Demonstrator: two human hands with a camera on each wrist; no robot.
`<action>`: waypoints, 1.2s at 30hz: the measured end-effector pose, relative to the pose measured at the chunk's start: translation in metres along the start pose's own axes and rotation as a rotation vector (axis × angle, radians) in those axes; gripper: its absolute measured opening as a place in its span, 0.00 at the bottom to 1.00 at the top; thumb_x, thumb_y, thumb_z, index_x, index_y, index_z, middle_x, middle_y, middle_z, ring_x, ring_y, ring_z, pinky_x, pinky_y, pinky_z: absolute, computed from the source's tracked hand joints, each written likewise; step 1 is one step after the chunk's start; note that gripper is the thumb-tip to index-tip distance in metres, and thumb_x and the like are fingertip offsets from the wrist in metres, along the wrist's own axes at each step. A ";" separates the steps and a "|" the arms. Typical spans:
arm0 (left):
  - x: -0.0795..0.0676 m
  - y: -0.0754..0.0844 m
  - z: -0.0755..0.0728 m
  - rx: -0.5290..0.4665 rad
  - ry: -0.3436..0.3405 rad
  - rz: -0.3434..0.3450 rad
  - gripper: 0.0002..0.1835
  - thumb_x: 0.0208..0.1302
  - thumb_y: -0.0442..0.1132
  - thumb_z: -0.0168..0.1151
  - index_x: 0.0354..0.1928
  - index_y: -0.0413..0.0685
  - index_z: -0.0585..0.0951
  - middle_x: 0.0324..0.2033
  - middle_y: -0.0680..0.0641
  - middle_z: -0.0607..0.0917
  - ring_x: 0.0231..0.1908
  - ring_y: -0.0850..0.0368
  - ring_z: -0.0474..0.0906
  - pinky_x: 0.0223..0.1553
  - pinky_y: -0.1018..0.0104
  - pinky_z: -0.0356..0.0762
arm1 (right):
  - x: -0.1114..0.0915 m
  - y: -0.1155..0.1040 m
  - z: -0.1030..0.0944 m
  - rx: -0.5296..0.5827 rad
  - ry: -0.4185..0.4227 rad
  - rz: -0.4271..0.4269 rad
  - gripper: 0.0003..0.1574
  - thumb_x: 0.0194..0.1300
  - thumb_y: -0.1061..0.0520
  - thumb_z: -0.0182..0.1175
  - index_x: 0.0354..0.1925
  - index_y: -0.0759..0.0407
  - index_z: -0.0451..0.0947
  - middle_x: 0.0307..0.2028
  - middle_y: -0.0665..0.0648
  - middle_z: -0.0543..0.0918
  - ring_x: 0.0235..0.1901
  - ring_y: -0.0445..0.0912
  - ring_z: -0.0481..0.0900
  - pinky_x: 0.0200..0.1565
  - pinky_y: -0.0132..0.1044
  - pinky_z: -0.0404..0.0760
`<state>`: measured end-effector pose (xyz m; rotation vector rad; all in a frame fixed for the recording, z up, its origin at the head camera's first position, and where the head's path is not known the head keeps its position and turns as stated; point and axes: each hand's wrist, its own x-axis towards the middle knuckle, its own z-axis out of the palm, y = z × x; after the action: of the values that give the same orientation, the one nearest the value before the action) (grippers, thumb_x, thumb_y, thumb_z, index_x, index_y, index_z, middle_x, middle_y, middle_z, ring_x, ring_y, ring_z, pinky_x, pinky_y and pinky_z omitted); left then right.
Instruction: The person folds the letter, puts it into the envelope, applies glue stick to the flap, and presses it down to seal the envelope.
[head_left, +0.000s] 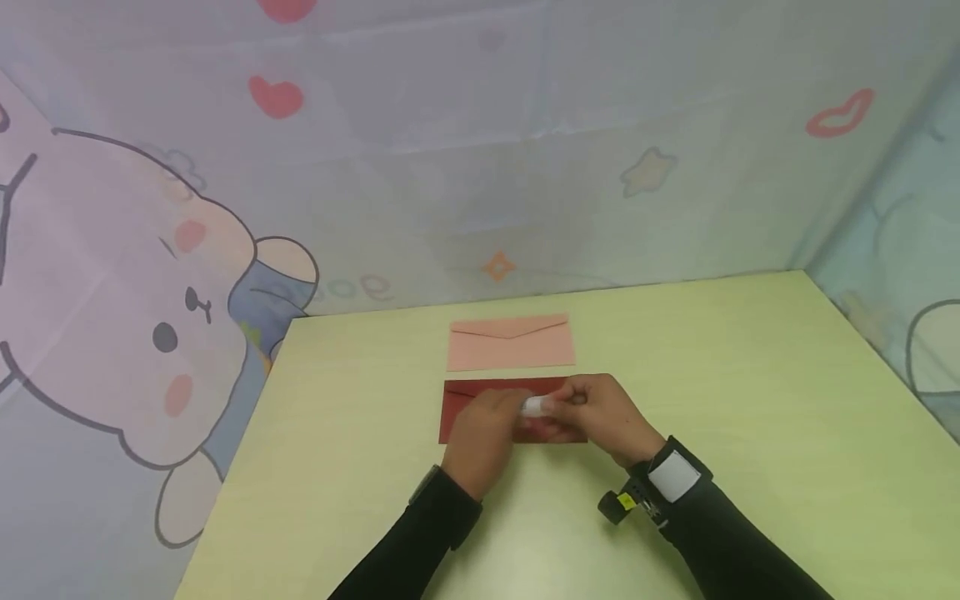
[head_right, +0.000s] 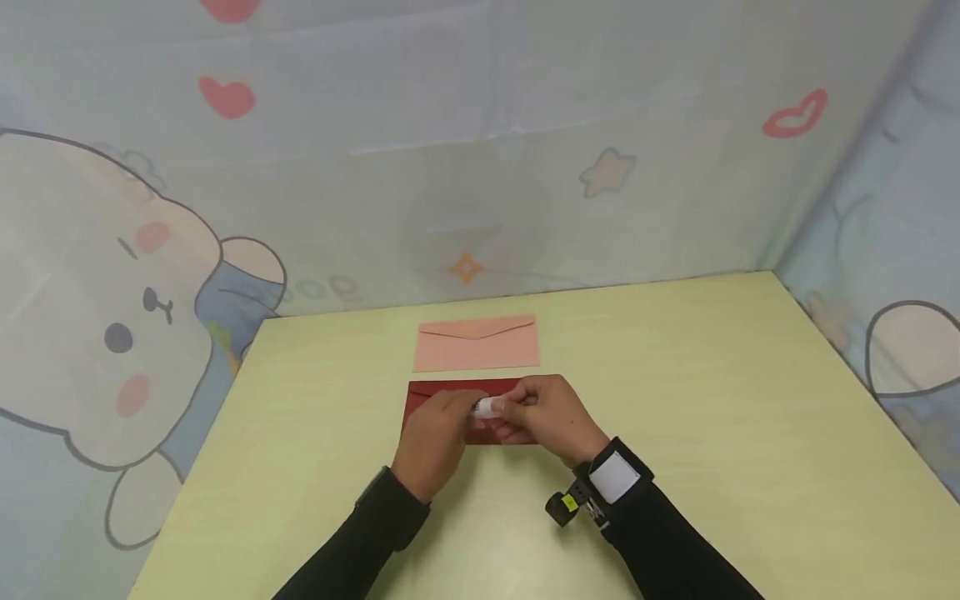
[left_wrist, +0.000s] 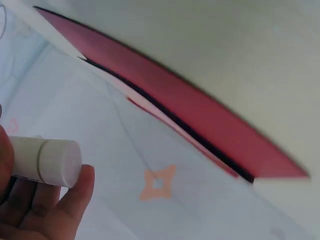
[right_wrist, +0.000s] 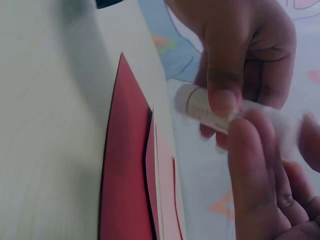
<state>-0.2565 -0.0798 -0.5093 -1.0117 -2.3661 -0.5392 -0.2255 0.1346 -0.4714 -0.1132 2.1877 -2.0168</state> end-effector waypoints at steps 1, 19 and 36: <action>0.001 0.001 0.001 -0.056 -0.010 -0.029 0.15 0.68 0.29 0.81 0.54 0.43 0.89 0.44 0.45 0.96 0.45 0.52 0.93 0.45 0.61 0.93 | 0.000 0.000 0.000 -0.010 0.016 -0.011 0.14 0.83 0.60 0.67 0.46 0.74 0.82 0.39 0.63 0.96 0.35 0.41 0.95 0.44 0.39 0.96; 0.018 0.005 -0.015 -0.775 -0.289 -0.705 0.30 0.79 0.58 0.73 0.71 0.48 0.87 0.58 0.46 0.96 0.67 0.48 0.90 0.57 0.55 0.90 | -0.007 0.024 0.003 -0.356 0.150 -0.011 0.31 0.73 0.45 0.78 0.64 0.62 0.86 0.53 0.63 0.95 0.53 0.54 0.94 0.52 0.43 0.89; 0.019 -0.018 -0.023 0.177 -0.248 -0.411 0.47 0.69 0.73 0.73 0.73 0.41 0.85 0.64 0.32 0.91 0.67 0.29 0.88 0.28 0.56 0.85 | 0.013 0.038 -0.091 -0.657 0.182 0.264 0.27 0.73 0.46 0.75 0.53 0.69 0.91 0.41 0.63 0.94 0.35 0.47 0.85 0.35 0.36 0.81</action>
<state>-0.2751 -0.0932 -0.4830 -0.5380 -2.8064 -0.3532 -0.2515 0.2250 -0.5032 0.2765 2.7203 -1.1555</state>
